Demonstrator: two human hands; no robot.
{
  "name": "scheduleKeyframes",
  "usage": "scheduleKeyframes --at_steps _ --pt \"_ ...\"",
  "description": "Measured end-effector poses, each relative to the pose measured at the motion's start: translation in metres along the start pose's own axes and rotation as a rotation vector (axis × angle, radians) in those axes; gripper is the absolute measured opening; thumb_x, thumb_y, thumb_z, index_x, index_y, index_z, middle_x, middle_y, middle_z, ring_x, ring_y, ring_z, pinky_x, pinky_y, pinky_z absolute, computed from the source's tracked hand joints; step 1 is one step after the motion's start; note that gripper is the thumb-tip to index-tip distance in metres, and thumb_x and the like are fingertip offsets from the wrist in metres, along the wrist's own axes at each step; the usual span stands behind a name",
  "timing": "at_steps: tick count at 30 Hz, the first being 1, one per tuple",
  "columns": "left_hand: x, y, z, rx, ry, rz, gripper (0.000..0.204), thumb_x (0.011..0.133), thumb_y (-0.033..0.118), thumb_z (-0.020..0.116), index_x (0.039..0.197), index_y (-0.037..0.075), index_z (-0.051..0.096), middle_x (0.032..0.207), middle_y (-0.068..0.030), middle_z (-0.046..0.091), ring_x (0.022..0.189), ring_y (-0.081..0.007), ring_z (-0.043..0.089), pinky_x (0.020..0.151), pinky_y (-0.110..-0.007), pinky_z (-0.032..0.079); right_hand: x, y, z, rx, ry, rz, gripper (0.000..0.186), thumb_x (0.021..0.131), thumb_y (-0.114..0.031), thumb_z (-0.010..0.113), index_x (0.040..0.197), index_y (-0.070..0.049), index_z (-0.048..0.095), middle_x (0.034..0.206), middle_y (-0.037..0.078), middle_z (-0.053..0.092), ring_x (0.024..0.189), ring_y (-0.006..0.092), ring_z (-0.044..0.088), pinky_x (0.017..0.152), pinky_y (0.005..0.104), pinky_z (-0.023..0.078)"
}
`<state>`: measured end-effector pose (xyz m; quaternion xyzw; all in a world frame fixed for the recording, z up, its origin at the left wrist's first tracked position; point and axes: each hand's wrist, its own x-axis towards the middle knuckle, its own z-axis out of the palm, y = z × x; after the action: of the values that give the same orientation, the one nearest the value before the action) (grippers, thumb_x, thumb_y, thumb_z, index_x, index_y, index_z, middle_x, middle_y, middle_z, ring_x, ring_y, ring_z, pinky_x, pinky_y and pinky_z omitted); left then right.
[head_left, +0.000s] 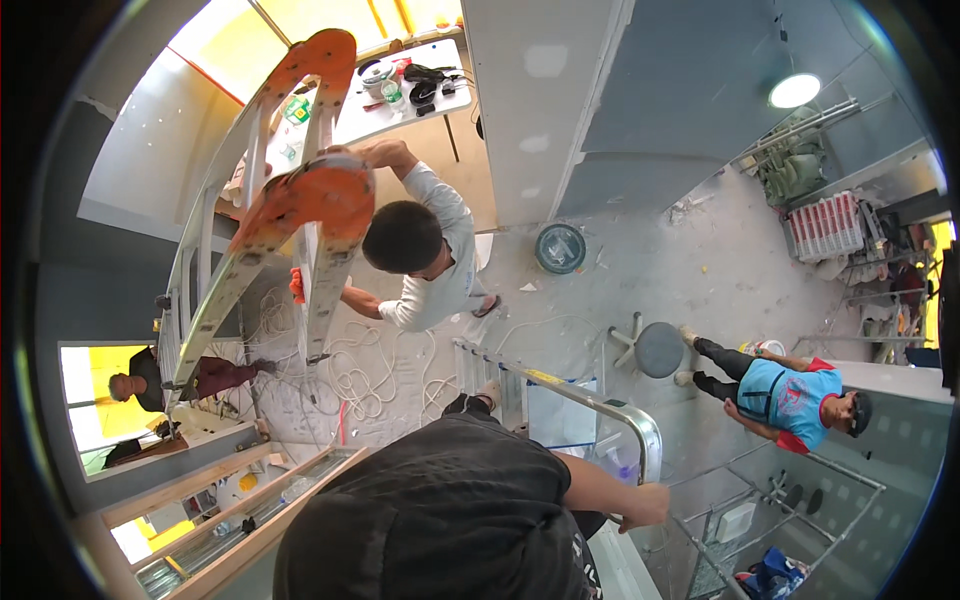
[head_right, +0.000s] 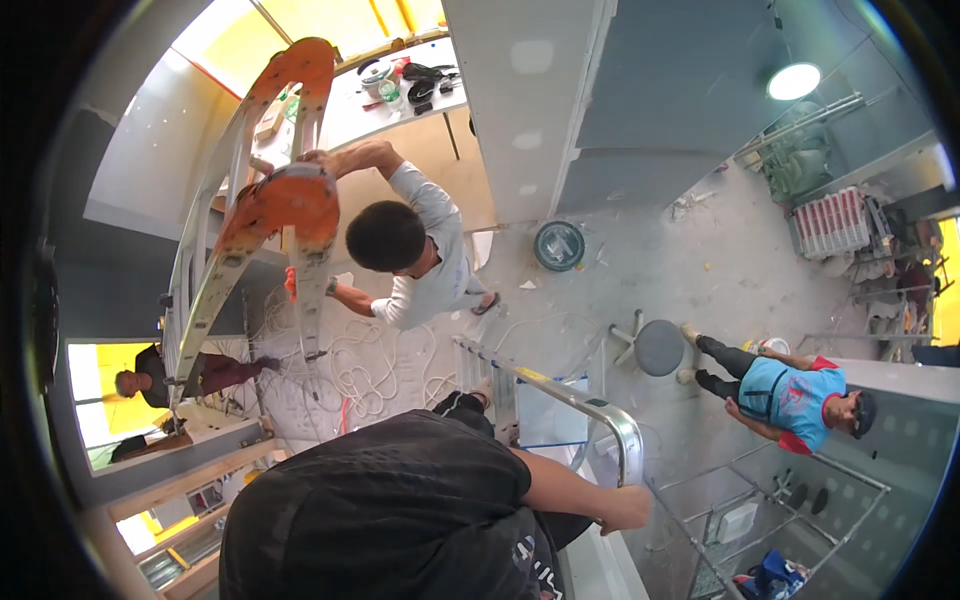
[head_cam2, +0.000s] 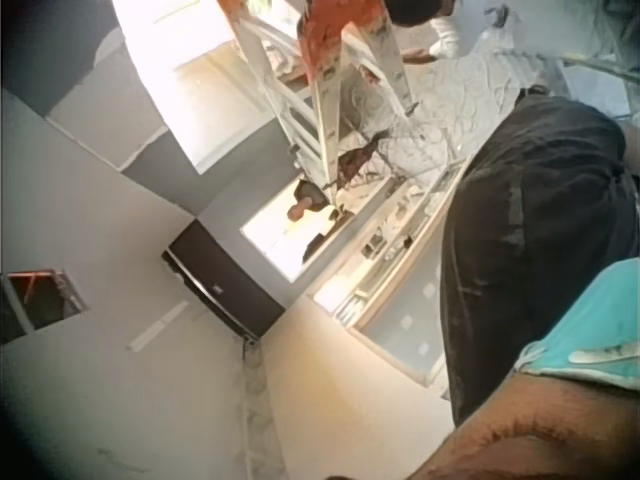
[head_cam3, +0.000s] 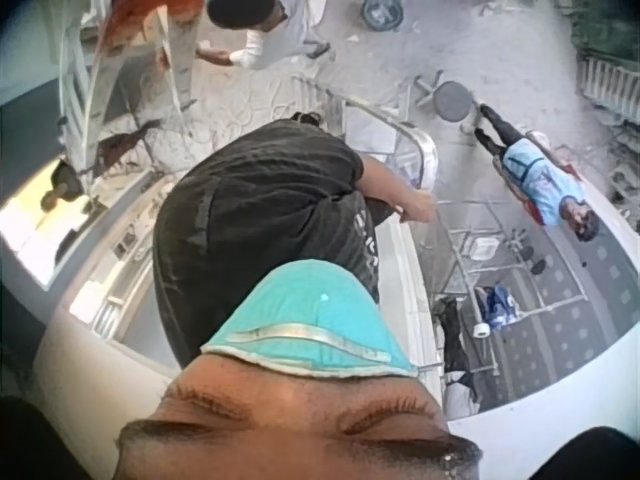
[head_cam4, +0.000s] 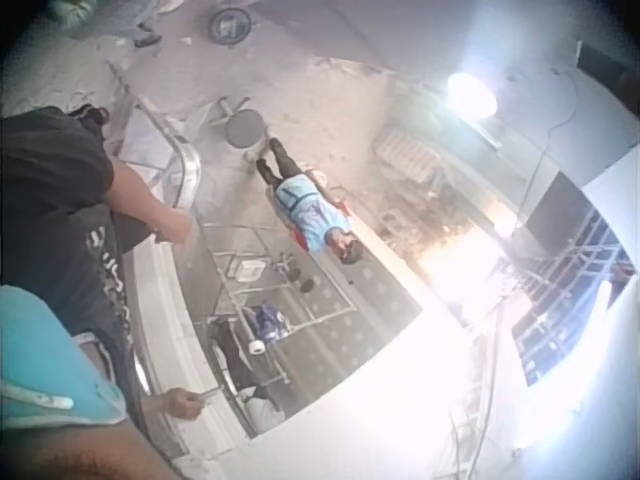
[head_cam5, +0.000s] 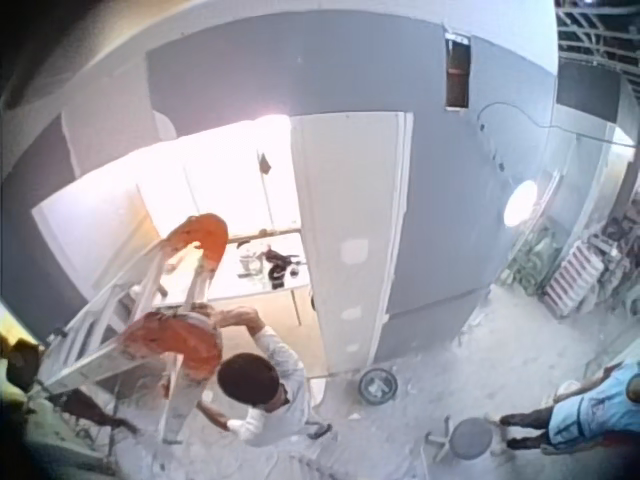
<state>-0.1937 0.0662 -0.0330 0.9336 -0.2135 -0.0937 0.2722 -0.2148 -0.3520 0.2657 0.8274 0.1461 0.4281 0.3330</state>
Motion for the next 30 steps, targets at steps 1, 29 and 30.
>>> scheduleKeyframes --at_steps 1,29,30 --pt "0.001 -0.001 0.002 0.001 0.011 0.005 0.044 0.056 0.049 0.095 0.083 0.017 0.082 0.09 -0.0036 0.079 0.091 -0.027 0.075 0.076 -0.041 0.057 0.005 0.0 -0.006 0.012 -0.107 0.047 0.024 0.104 -0.02 0.058 0.085 -0.005 0.06 0.076 0.014 0.059 0.07 0.0375 0.057 0.065 0.0514 0.043" --pt "-0.038 -0.04 -0.019 -0.015 0.167 -0.364 0.046 0.088 0.054 0.068 0.104 0.013 0.082 0.106 -0.0094 0.075 0.105 -0.0296 0.065 0.092 -0.046 0.042 -0.001 0.011 -0.005 0.006 0.136 -0.154 0.027 0.104 -0.024 0.056 0.084 -0.006 0.06 0.075 0.014 0.06 0.069 0.0374 0.058 0.066 0.0528 0.043" --pt "-0.04 -0.037 -0.018 0.011 0.164 -0.364 0.046 0.088 0.054 0.068 0.104 0.013 0.082 0.106 -0.0094 0.075 0.105 -0.0296 0.065 0.092 -0.046 0.042 -0.009 0.009 -0.005 0.015 0.134 -0.159 0.027 0.104 -0.025 0.056 0.084 -0.006 0.06 0.075 0.014 0.06 0.069 0.0374 0.058 0.066 0.0529 0.043"
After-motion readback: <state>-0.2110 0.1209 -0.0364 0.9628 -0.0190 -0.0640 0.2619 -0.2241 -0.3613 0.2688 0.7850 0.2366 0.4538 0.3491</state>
